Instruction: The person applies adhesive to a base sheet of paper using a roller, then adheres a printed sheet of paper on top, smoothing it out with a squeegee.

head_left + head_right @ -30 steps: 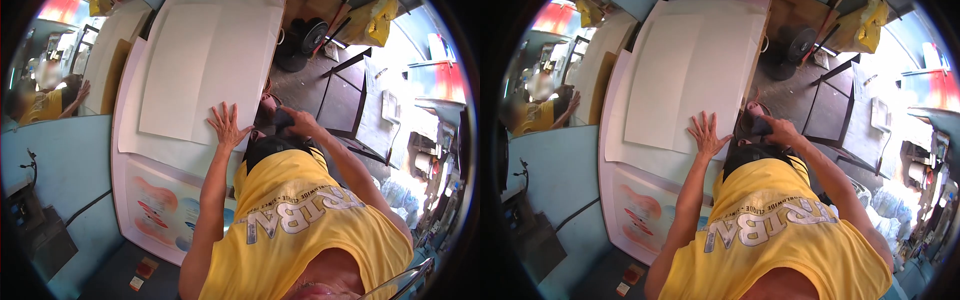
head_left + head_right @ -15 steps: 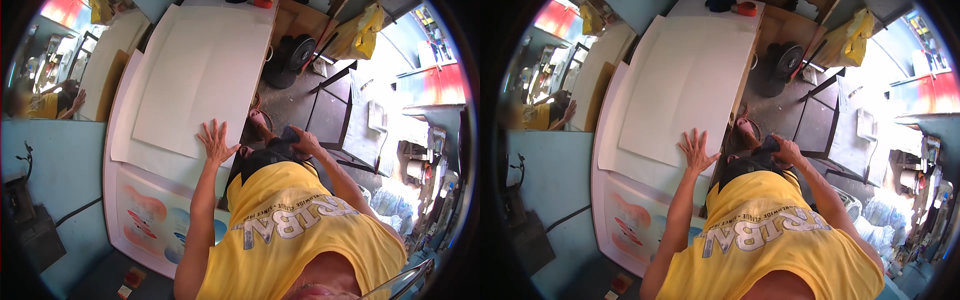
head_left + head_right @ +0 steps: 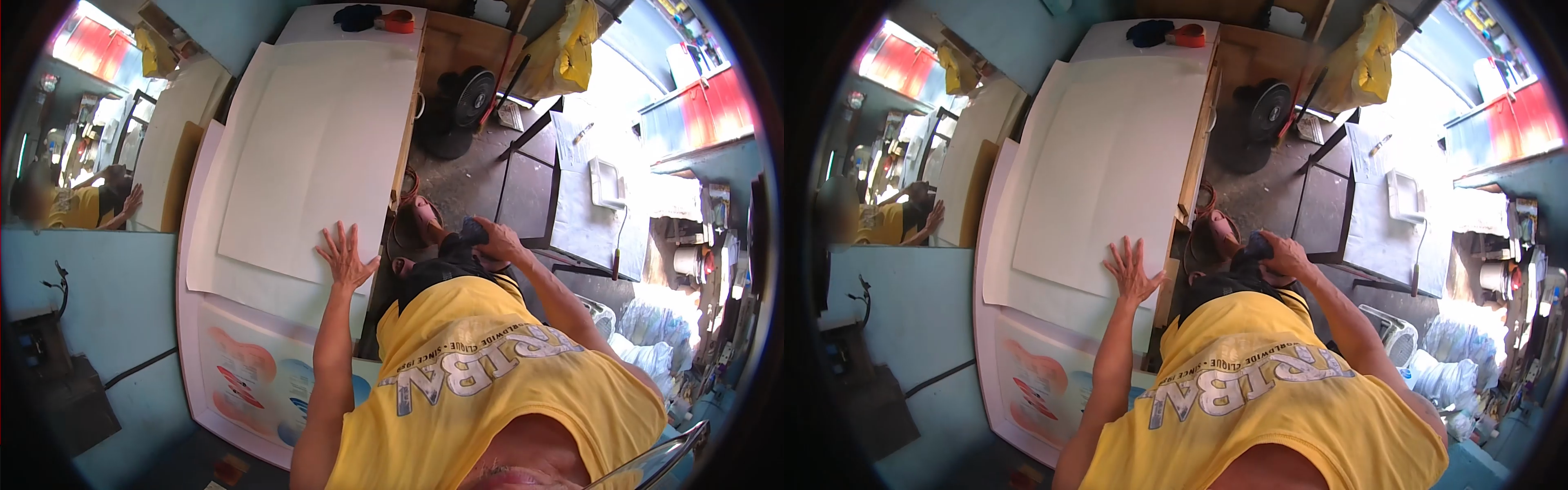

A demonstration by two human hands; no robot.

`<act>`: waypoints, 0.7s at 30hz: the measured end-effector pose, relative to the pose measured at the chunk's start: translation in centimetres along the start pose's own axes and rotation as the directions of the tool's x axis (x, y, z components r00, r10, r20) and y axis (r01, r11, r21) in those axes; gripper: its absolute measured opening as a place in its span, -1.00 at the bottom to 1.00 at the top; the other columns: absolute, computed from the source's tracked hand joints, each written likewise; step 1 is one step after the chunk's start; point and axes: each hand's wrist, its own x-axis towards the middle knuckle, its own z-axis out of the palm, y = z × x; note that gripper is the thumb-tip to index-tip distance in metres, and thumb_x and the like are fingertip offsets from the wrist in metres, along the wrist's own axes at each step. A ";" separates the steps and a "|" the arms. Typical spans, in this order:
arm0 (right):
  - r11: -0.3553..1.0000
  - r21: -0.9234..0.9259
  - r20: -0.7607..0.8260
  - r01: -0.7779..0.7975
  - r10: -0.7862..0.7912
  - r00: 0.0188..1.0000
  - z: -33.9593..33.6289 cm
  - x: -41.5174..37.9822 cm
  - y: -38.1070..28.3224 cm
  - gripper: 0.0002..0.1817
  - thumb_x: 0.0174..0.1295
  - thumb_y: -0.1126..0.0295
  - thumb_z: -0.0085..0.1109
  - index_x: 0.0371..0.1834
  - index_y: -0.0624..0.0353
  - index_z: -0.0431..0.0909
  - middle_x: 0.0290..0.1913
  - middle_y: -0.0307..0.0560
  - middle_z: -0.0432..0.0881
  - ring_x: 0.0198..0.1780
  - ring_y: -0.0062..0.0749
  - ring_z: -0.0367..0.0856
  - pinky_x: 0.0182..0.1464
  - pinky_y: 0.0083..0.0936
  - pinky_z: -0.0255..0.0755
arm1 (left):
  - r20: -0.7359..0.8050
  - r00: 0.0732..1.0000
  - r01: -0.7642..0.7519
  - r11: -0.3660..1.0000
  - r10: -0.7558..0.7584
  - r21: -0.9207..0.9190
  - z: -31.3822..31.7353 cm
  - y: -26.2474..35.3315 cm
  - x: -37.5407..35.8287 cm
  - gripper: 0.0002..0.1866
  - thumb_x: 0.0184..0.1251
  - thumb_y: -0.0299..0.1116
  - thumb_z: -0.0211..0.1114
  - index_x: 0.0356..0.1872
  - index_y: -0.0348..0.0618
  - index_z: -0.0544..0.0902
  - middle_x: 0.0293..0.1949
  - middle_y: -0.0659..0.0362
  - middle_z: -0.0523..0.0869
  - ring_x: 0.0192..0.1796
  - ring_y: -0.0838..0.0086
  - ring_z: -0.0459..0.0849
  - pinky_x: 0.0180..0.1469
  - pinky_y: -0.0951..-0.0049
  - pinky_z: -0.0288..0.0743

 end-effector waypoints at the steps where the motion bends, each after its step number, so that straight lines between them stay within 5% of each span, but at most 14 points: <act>1: 1.000 0.005 -0.013 -0.014 0.014 1.000 -0.3 -0.3 0.3 -0.10 0.01 0.11 0.48 0.51 -0.14 0.35 0.02 0.18 0.75 0.03 0.17 0.72 0.12 -0.05 0.59 | -0.011 1.000 0.001 1.000 -0.001 0.004 0.1 0.1 0.0 0.21 -0.02 0.22 0.50 0.65 0.15 0.04 0.69 0.03 -0.20 0.65 -0.26 -0.45 0.40 -0.72 -0.46; 6: 0.981 0.192 -0.212 -0.035 0.076 0.974 -2.7 -2.9 3.6 -0.15 0.09 0.13 0.45 0.50 -0.08 0.34 0.01 0.21 0.74 0.00 0.22 0.71 0.09 -0.01 0.56 | -0.177 0.982 -0.051 0.997 0.060 0.051 2.1 -0.2 0.3 0.17 0.01 0.26 0.47 0.63 0.11 0.09 0.67 -0.05 -0.09 0.65 -0.29 -0.31 0.37 -0.74 -0.42; 8: 0.949 0.313 -0.305 -0.043 0.144 0.942 -3.9 -4.9 6.0 -0.21 0.11 0.19 0.44 0.46 -0.03 0.37 -0.01 0.21 0.74 0.02 0.24 0.69 0.08 -0.02 0.55 | -0.107 0.994 -0.011 0.996 0.020 0.091 2.6 0.1 0.4 0.20 -0.08 0.16 0.55 0.63 0.14 0.10 0.68 -0.03 -0.10 0.65 -0.30 -0.35 0.38 -0.73 -0.39; 9: 0.913 0.396 -0.484 0.099 0.116 0.867 -3.1 -5.4 8.4 -0.35 0.14 0.24 0.43 0.34 0.05 0.49 -0.10 0.12 0.77 -0.07 0.06 0.76 0.05 -0.14 0.57 | -0.102 0.995 -0.007 0.995 0.017 0.101 2.4 0.4 0.2 0.21 -0.06 0.12 0.56 0.64 0.16 0.07 0.68 -0.02 -0.13 0.65 -0.29 -0.35 0.39 -0.73 -0.37; 10: 0.848 0.529 -0.453 0.032 0.251 0.855 -3.0 -6.6 10.7 -0.42 0.15 0.26 0.42 0.27 0.09 0.54 -0.14 0.08 0.77 -0.12 -0.05 0.74 0.02 -0.21 0.57 | -0.034 0.999 0.035 0.992 -0.031 0.122 1.6 1.0 0.5 0.19 -0.02 0.10 0.56 0.64 0.17 0.05 0.68 -0.03 -0.16 0.66 -0.29 -0.36 0.39 -0.73 -0.33; 12: 0.651 0.758 -0.346 -0.043 0.457 0.820 -3.2 -8.3 15.1 -0.56 0.17 0.30 0.39 0.13 0.17 0.62 -0.23 0.00 0.76 -0.22 -0.28 0.71 -0.06 -0.35 0.57 | 0.019 0.999 0.047 0.988 -0.051 0.148 0.8 1.4 1.0 0.19 0.01 0.09 0.56 0.64 0.17 0.01 0.68 -0.01 -0.18 0.65 -0.30 -0.32 0.40 -0.71 -0.21; 13: 0.464 0.884 -0.243 -0.060 0.565 0.789 -3.3 -9.3 17.5 -0.71 0.21 0.39 0.36 -0.03 0.25 0.68 -0.25 -0.17 0.73 -0.24 -0.57 0.59 -0.10 -0.54 0.52 | 0.040 0.997 0.053 0.989 -0.059 0.141 0.6 1.4 1.1 0.18 0.03 0.08 0.55 0.64 0.18 -0.01 0.68 0.00 -0.17 0.65 -0.31 -0.30 0.39 -0.72 -0.19; 14: 0.194 0.981 -0.129 0.013 0.601 0.789 -3.4 -10.6 19.7 -0.71 0.22 0.44 0.33 0.01 0.22 0.68 -0.20 -0.21 0.73 -0.24 -0.57 0.63 -0.12 -0.56 0.53 | 0.062 0.996 0.058 0.989 -0.067 0.134 0.4 1.7 1.3 0.18 0.05 0.07 0.55 0.64 0.18 -0.02 0.68 0.01 -0.16 0.64 -0.32 -0.28 0.38 -0.73 -0.16; 17: -0.081 0.987 -0.035 0.139 0.736 0.676 -6.0 -16.4 25.0 -0.67 0.24 0.49 0.28 0.09 0.21 0.66 -0.17 -0.25 0.72 -0.22 -0.55 0.65 -0.09 -0.56 0.55 | 0.235 0.946 0.200 0.973 -0.223 0.119 -1.4 3.8 2.4 0.22 0.01 -0.02 0.59 0.63 0.15 -0.07 0.67 -0.05 -0.19 0.64 -0.34 -0.26 0.46 -0.60 -0.12; 18: -0.110 0.970 -0.049 0.216 0.783 0.620 -7.0 -18.3 27.4 -0.65 0.24 0.51 0.27 0.11 0.20 0.65 -0.16 -0.26 0.71 -0.21 -0.55 0.65 -0.07 -0.55 0.56 | 0.247 0.945 0.188 0.975 -0.213 0.121 -1.4 3.9 2.8 0.24 0.01 -0.04 0.60 0.64 0.15 -0.09 0.67 -0.08 -0.20 0.64 -0.35 -0.24 0.49 -0.55 -0.12; 20: 0.152 0.923 -0.290 0.353 0.879 0.379 -8.6 -22.4 34.0 -0.69 0.26 0.49 0.27 0.07 0.21 0.66 -0.15 -0.24 0.73 -0.17 -0.53 0.67 -0.04 -0.53 0.56 | 0.277 0.939 0.173 0.976 -0.204 0.132 -1.3 3.8 3.5 0.26 0.01 -0.09 0.61 0.64 0.15 -0.14 0.66 -0.14 -0.22 0.63 -0.38 -0.21 0.55 -0.44 -0.12; 21: 0.346 0.920 -0.383 0.181 0.894 0.235 -9.8 -24.8 37.9 -0.63 0.20 0.50 0.29 0.12 0.20 0.66 -0.10 -0.20 0.74 -0.10 -0.49 0.68 0.02 -0.51 0.53 | 0.316 0.922 0.188 0.971 -0.225 0.145 -1.7 4.6 4.0 0.28 0.01 -0.11 0.62 0.64 0.16 -0.16 0.65 -0.19 -0.24 0.63 -0.37 -0.20 0.57 -0.36 -0.12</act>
